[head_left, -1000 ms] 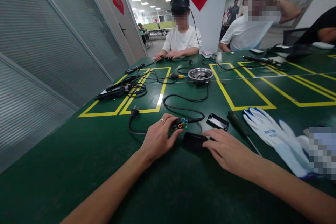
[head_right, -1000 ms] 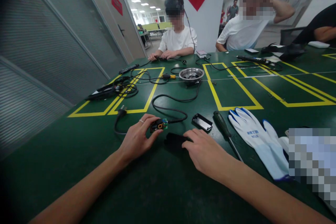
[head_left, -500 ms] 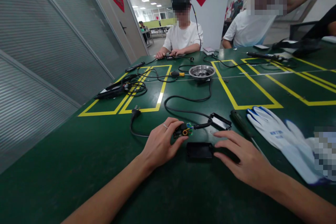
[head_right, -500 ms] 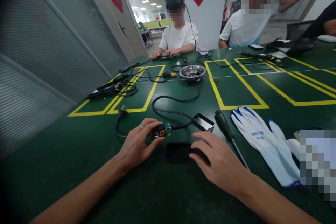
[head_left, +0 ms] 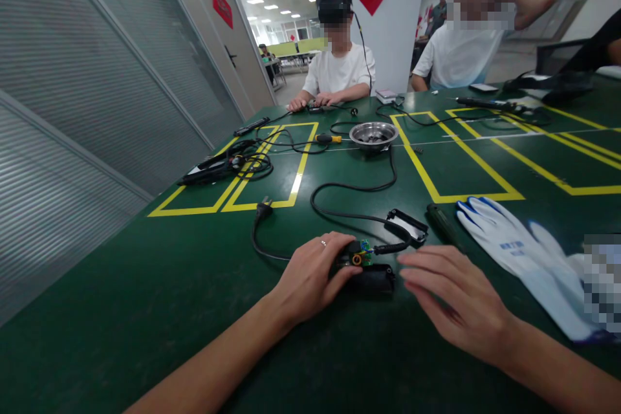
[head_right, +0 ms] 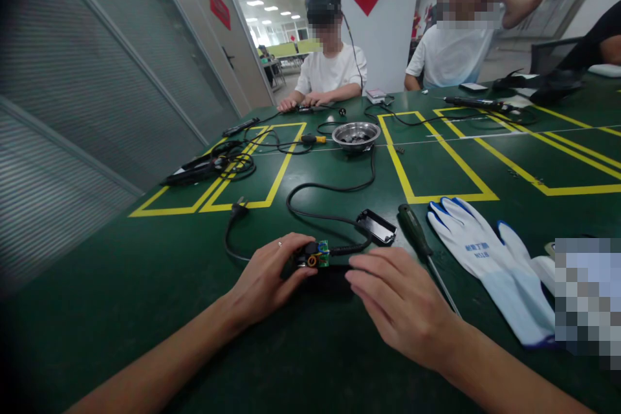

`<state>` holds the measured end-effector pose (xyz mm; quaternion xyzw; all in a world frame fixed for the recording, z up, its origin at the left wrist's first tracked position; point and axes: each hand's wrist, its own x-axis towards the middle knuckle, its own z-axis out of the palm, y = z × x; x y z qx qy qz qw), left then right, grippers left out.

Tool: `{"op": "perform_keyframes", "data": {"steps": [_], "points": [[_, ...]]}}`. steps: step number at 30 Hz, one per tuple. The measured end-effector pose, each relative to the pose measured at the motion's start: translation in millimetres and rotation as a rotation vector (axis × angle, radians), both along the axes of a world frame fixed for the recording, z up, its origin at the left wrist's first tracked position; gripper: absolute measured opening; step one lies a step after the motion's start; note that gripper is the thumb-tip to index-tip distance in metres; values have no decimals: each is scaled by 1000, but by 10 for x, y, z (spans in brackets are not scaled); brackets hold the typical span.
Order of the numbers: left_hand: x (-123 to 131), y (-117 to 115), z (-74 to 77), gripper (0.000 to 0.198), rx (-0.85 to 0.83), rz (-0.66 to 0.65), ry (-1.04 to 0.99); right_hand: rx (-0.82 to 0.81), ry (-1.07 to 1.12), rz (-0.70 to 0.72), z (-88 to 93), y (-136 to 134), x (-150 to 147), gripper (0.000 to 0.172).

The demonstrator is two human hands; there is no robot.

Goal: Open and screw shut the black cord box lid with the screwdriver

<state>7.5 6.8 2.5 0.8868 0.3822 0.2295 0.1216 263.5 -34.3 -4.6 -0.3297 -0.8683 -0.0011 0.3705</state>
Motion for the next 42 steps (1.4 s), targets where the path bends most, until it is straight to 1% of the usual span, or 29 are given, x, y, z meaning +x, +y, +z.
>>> {"op": "perform_keyframes", "data": {"steps": [2,3,6,9,11,14,18,23,26,27,29,30,32,34,36,39,42], "points": [[19,-9,-14,35,-9,38,18,-105,-66,91,7,-37,-58,44],[33,-14,-22,35,-18,45,35,-177,-107,106,7,-48,-90,43],[84,-23,-44,33,-63,49,119,-373,-182,89,-3,-51,-170,40],[117,-22,-54,31,-111,62,155,-467,-188,73,-21,-31,-191,38],[121,-20,-52,31,-136,71,142,-463,-165,62,-34,-17,-171,38],[109,-19,-42,31,-142,75,139,-373,-84,18,-63,3,-107,40],[88,-30,-27,32,-106,63,148,-249,22,-66,-103,19,-17,41],[54,-54,-4,34,-23,72,75,-154,50,-73,-78,35,9,43],[51,-67,30,34,-8,10,52,-69,-7,-126,-50,51,-9,49],[56,-69,42,34,-14,-26,61,-49,-45,-125,-47,55,-14,50],[68,-71,59,34,-38,-85,95,-22,-105,-94,-57,59,-17,45],[73,-71,62,35,-53,-103,111,-15,-123,-81,-67,58,-15,43],[72,-69,52,44,-79,-124,126,-15,-139,-75,-91,54,-7,41],[58,-62,28,55,-96,-155,121,-39,-145,-91,-110,50,-2,41],[35,-50,3,60,-106,-173,112,-72,-154,-98,-117,49,-1,40],[8,-23,-9,55,-119,-174,109,-114,-172,-99,-117,49,-10,39],[-2,2,7,49,-129,-194,123,-121,-180,-99,-125,54,-21,39]]}}
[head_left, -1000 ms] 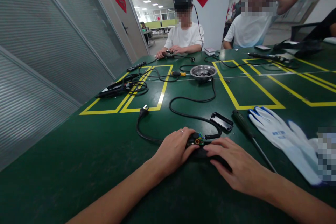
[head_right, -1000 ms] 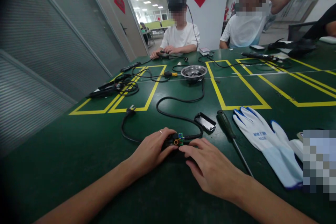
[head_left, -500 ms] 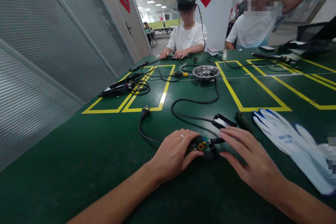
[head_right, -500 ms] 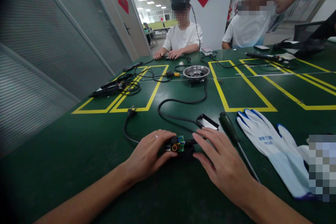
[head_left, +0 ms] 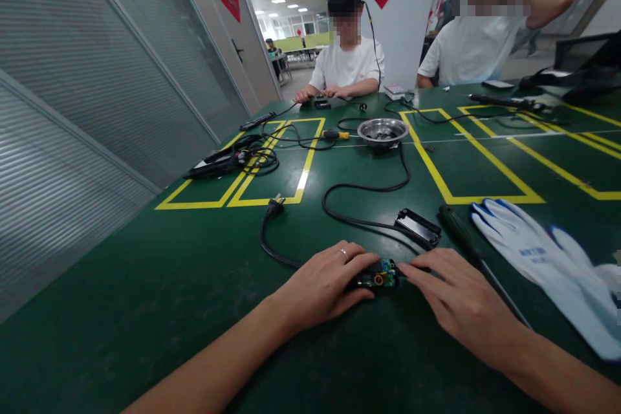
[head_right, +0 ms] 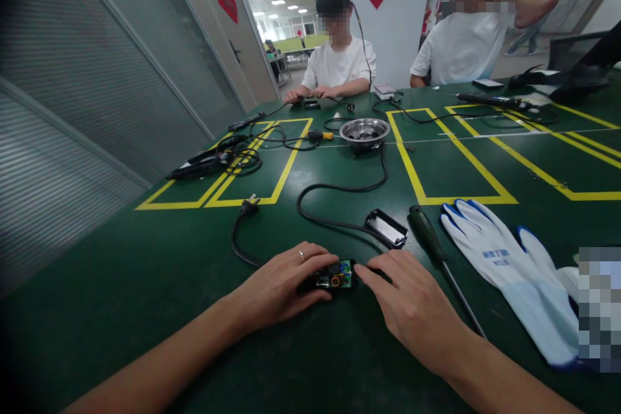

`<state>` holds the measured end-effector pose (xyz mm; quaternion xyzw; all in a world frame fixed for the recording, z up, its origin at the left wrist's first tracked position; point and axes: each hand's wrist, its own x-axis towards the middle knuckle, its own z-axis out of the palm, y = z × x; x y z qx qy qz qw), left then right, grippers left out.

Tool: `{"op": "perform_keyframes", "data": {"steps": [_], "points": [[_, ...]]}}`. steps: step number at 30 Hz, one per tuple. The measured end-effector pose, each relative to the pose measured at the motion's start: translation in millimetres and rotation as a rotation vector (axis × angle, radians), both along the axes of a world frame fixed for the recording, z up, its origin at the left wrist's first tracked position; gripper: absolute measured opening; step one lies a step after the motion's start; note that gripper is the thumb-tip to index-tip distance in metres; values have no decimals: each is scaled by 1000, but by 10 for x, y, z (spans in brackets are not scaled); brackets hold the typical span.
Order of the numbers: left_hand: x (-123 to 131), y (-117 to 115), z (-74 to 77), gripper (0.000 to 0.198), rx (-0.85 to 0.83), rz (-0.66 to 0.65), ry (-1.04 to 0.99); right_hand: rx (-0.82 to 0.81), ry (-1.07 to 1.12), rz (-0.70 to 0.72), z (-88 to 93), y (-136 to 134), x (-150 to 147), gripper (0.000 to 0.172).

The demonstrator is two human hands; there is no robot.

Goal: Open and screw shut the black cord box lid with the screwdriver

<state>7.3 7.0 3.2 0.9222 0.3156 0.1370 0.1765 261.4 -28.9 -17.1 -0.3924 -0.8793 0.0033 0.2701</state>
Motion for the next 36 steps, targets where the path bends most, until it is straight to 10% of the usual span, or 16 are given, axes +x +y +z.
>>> {"op": "perform_keyframes", "data": {"steps": [36], "points": [[35,-30,45,58,79,-81,81,-87,39,-54,28,131,-3,23]]}}
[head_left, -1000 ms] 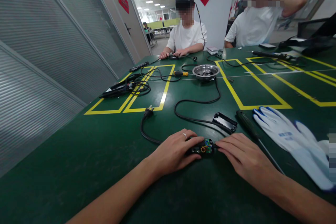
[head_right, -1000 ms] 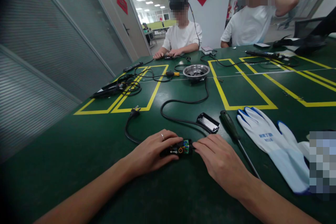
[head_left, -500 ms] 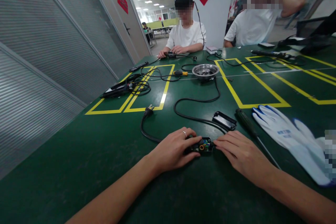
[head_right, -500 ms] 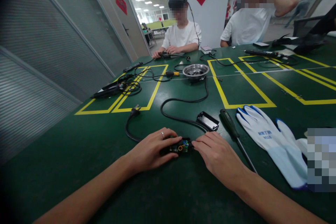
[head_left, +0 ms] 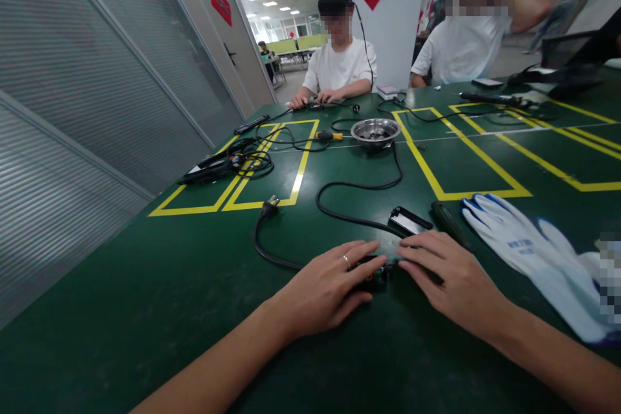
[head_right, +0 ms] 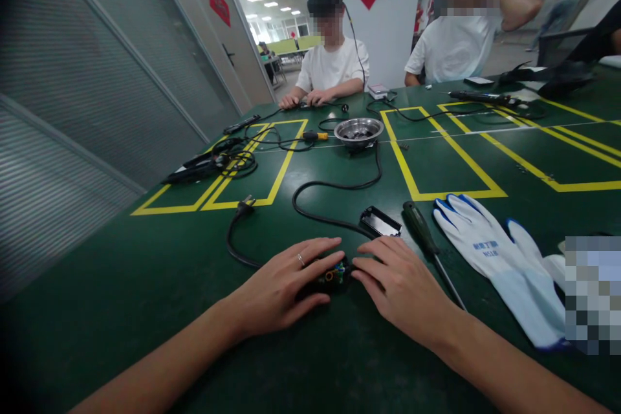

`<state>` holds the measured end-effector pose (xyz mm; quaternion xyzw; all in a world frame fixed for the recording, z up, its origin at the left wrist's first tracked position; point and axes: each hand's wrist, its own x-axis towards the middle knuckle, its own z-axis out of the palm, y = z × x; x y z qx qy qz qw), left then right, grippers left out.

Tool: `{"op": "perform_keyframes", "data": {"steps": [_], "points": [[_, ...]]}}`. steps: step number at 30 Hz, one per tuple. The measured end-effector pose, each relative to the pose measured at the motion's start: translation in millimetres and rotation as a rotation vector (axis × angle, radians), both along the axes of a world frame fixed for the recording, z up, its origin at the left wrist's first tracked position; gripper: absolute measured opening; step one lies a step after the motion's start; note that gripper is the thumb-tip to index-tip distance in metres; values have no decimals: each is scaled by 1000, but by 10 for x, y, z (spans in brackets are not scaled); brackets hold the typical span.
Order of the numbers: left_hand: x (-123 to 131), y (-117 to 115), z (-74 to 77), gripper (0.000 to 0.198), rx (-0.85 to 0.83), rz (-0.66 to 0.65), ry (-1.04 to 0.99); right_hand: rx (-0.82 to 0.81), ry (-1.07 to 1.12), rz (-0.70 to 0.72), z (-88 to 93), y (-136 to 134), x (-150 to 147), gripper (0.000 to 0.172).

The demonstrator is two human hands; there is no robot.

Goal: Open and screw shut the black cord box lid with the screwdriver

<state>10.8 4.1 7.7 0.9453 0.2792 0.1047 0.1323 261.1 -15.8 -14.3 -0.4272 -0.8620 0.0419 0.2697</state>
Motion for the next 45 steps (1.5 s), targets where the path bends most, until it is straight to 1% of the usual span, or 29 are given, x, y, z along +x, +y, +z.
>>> {"op": "perform_keyframes", "data": {"steps": [3,5,7,9,12,14,18,21,28,32,35,37,40,41,43,45], "points": [[2,-2,-16,47,-30,-40,29,85,9,-160,29,78,124,27],[-2,2,-14,46,-41,-35,38,78,-65,-265,13,135,200,31],[5,-1,0,46,-48,-23,35,50,-158,-312,-22,174,245,33],[28,-14,18,47,-45,-8,31,33,-212,-318,-55,188,257,31],[79,-41,22,55,-16,-8,72,22,-232,-318,-76,182,246,28],[113,-58,2,59,-3,-6,132,23,-230,-333,-78,176,242,26],[155,-73,-48,59,18,41,202,23,-226,-360,-78,170,253,25],[163,-69,-63,58,24,66,205,14,-215,-367,-83,160,259,23],[137,-59,-38,58,1,60,160,28,-117,-421,-78,125,227,30],[113,-70,0,54,-41,86,67,48,-40,-446,-49,118,217,35],[91,-76,14,44,-99,146,-91,49,20,-462,-13,109,222,43],[79,-72,18,36,-134,197,-221,14,103,-476,20,95,225,47],[70,-51,37,28,-193,260,-388,-85,310,-507,81,49,204,49],[70,-43,49,26,-226,279,-430,-119,373,-501,102,26,184,49],[77,-30,74,25,-318,317,-510,-174,450,-441,137,-38,123,48],[97,-33,89,33,-466,311,-600,-237,478,-341,154,-122,38,45]]}}
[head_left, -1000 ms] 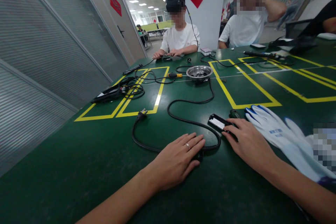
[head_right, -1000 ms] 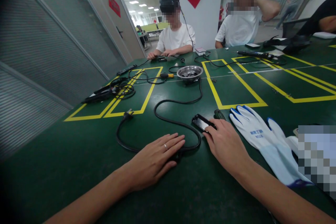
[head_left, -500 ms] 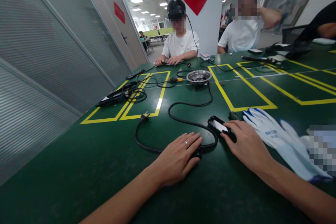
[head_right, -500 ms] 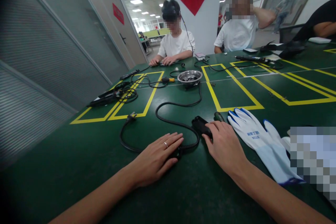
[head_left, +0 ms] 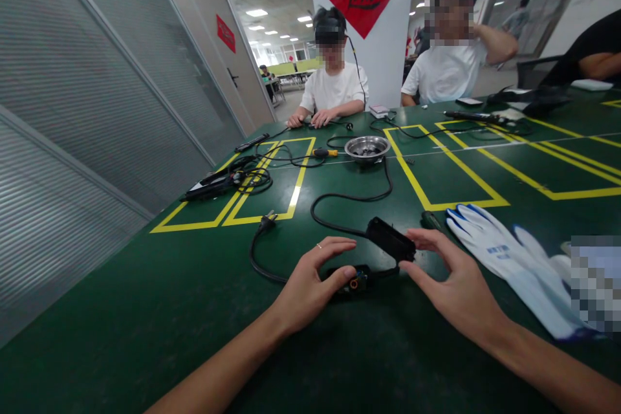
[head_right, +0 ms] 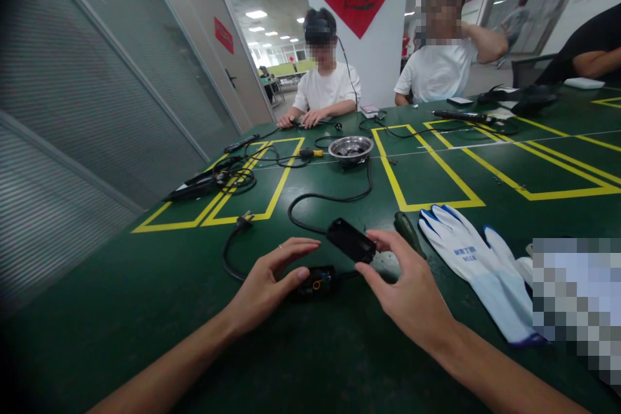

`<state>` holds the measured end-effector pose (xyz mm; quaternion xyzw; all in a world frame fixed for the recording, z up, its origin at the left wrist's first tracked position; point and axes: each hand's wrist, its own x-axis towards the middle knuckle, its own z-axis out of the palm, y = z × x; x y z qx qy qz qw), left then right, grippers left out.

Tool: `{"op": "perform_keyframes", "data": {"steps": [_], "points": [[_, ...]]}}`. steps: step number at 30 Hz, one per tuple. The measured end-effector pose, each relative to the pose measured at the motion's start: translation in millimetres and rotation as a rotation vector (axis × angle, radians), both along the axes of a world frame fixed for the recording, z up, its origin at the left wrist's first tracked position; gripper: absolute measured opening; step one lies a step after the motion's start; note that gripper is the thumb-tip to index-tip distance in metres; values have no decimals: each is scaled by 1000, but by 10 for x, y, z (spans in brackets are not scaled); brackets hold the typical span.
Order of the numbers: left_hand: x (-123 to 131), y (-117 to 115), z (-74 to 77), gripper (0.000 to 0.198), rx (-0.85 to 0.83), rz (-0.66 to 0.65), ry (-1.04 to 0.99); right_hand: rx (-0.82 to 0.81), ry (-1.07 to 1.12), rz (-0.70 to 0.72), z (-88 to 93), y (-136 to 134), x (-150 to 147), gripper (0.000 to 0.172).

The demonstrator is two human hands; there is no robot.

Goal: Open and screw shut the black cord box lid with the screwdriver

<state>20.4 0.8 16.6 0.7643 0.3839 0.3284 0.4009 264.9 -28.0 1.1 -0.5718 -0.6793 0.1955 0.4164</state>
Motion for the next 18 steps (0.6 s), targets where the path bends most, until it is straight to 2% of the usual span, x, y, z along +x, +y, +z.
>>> {"op": "perform_keyframes", "data": {"steps": [3,6,9,11,14,18], "points": [[45,-39,-1,51,-233,-126,-171,-54,19,166,-14,-135,-130,40],[47,-87,24,49,-314,-169,-239,-111,12,299,-50,-216,-194,49],[-48,-87,119,46,-127,-92,-197,-134,24,305,-61,-213,-174,66],[-130,-62,185,51,119,-29,-4,-115,40,237,-54,-179,-137,63],[-180,-30,201,58,341,-100,383,-65,63,126,-49,-117,-79,49],[-105,-39,82,53,393,-200,658,8,78,52,-79,-66,-28,43]]}}
